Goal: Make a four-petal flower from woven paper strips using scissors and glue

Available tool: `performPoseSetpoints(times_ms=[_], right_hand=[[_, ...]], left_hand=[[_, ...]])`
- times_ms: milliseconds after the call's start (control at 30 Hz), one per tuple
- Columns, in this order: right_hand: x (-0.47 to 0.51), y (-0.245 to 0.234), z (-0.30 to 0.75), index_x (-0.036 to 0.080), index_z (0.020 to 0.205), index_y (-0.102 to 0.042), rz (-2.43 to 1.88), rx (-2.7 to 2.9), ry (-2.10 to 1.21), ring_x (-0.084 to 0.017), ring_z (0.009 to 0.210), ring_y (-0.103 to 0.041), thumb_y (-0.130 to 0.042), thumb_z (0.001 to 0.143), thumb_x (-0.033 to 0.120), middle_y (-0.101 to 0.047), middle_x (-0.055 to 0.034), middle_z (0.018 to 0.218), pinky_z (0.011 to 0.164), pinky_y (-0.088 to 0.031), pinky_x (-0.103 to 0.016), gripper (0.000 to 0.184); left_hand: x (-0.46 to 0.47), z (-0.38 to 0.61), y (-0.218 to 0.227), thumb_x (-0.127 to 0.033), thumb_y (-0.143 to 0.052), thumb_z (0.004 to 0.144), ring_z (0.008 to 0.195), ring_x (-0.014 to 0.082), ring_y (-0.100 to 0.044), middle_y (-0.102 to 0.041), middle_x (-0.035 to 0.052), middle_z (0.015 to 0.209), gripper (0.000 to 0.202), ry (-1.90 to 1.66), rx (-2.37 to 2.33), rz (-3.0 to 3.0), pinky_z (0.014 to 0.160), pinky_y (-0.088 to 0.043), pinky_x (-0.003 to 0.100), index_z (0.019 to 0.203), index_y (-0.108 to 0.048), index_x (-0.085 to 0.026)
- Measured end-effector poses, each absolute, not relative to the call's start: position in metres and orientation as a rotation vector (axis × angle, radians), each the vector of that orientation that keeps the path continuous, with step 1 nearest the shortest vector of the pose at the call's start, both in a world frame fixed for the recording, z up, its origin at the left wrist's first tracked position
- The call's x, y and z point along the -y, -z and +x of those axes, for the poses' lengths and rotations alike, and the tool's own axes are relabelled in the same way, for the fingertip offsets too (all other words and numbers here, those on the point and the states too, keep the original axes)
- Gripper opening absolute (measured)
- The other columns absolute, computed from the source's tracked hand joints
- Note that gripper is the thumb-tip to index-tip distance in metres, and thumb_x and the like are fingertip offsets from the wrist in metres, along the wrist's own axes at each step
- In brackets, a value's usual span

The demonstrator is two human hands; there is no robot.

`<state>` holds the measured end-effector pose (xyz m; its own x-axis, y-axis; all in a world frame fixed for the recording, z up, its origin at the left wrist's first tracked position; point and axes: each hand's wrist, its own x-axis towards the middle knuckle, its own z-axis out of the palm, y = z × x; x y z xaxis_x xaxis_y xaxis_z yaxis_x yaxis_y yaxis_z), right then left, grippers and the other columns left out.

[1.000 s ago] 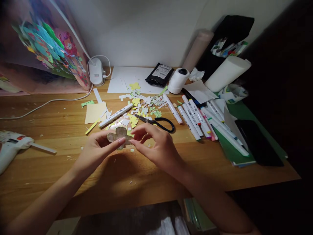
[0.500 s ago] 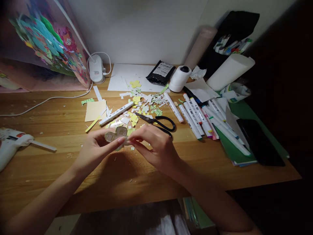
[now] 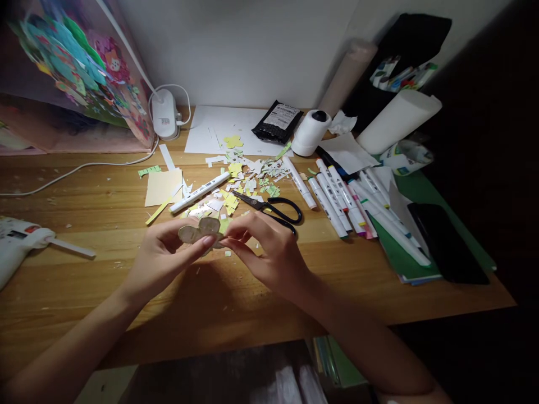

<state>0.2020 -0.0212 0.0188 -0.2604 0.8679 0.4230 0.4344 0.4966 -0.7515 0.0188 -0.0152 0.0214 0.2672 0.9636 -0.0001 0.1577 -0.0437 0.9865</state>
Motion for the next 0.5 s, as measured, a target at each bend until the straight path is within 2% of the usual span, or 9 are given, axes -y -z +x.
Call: performPoseSetpoints(times_ms=[167,367,500], right_hand=[[0.0223,-0.0203,0.2003,0.023,0.086,-0.06,-1.102,1.755,-0.86,-0.012,0.068,-0.063,-0.068,0.079,0.018,-0.066,0.0018,0.079,0.065,-0.053,-0.024,0.012],[0.0212,-0.0221,0.2009,0.02,0.083,-0.062,-1.109,1.729,-0.947,-0.013,0.07,-0.062,-0.063,0.082,0.021,-0.065,-0.0003,0.078,0.065,-0.053,-0.026,0.001],[0.0172,-0.025,0.2048,0.019,0.08,-0.063,-1.137,1.795,-1.003,-0.014,0.072,-0.061,-0.06,0.083,0.02,-0.065,-0.0008,0.077,0.066,-0.051,-0.025,0.004]], left_hand=[[0.0162,0.0179,-0.0203,-0.026,-0.064,0.079,0.07,0.0135,-0.054,-0.063,0.0025,0.075,0.01,-0.949,-1.048,1.473,0.066,-0.043,0.024,0.075,-0.065,-0.016],[0.0163,0.018,-0.0227,-0.024,-0.062,0.079,0.065,0.0123,-0.051,-0.059,0.0006,0.068,0.012,-0.927,-1.086,1.558,0.061,-0.04,0.023,0.071,-0.062,-0.016],[0.0143,0.0162,-0.0257,-0.023,-0.061,0.079,0.067,0.0131,-0.052,-0.06,0.001,0.07,0.01,-0.881,-1.087,1.667,0.064,-0.04,0.024,0.072,-0.062,-0.016]])
